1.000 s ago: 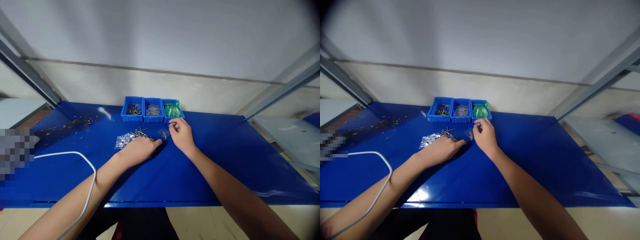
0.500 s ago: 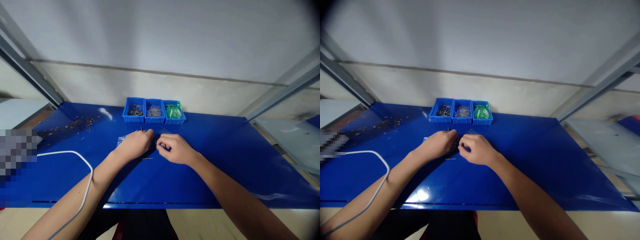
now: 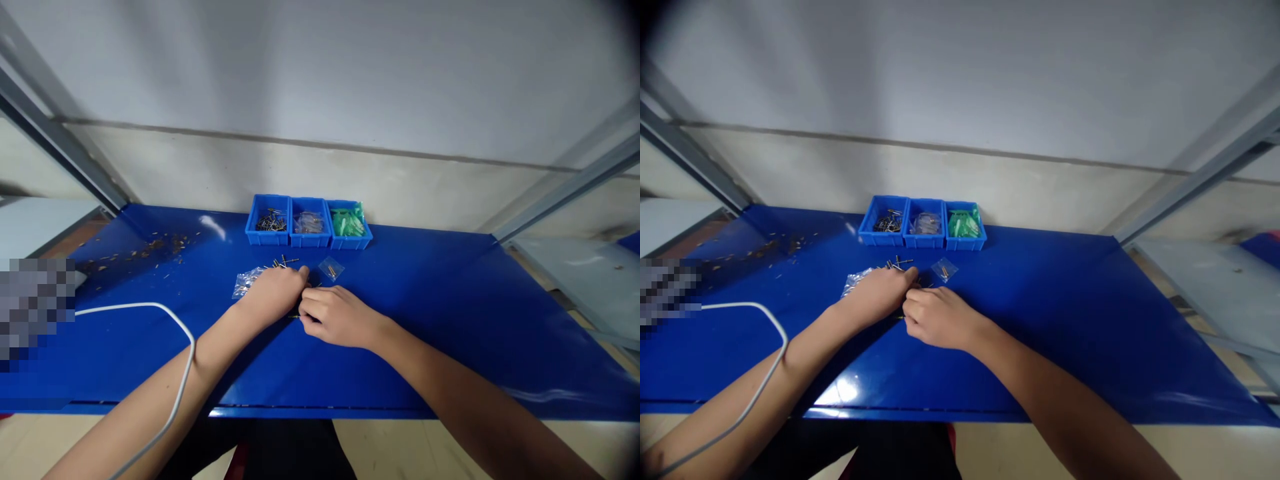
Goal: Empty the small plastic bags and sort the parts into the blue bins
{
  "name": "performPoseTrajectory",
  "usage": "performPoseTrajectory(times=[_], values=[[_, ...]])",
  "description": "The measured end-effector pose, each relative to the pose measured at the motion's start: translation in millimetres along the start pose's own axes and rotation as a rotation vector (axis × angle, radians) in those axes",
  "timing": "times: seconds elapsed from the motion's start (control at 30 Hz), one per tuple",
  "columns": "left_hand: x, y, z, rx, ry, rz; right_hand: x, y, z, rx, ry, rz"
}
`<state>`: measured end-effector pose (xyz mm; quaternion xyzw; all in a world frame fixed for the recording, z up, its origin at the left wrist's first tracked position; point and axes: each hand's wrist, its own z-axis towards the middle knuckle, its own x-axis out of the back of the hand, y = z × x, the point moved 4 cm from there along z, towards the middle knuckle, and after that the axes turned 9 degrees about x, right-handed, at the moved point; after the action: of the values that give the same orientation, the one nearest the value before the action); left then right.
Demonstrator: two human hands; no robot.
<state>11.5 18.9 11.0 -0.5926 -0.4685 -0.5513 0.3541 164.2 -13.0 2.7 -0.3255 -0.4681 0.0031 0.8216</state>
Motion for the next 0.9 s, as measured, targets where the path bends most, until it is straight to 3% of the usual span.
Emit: performPoseTrajectory(times=[0.17,0.33,0.6,0.9], values=[[-2.6,5,2,-0.036,-0.045,0.02,22,14,-2,-0.088,0.114,-0.018],[-4.8,2,5,0.01,-0.008,-0.037,39,41,-7,-0.304,0.213,-0.005],[2.8,-6,6,0.092,0.057,-0.272,23,58,-12,-0.458,0.376,0.353],[0.2,2,-3,-0.034,-0.036,-0.021,24,70,-12,-0.413,0.438,0.273]])
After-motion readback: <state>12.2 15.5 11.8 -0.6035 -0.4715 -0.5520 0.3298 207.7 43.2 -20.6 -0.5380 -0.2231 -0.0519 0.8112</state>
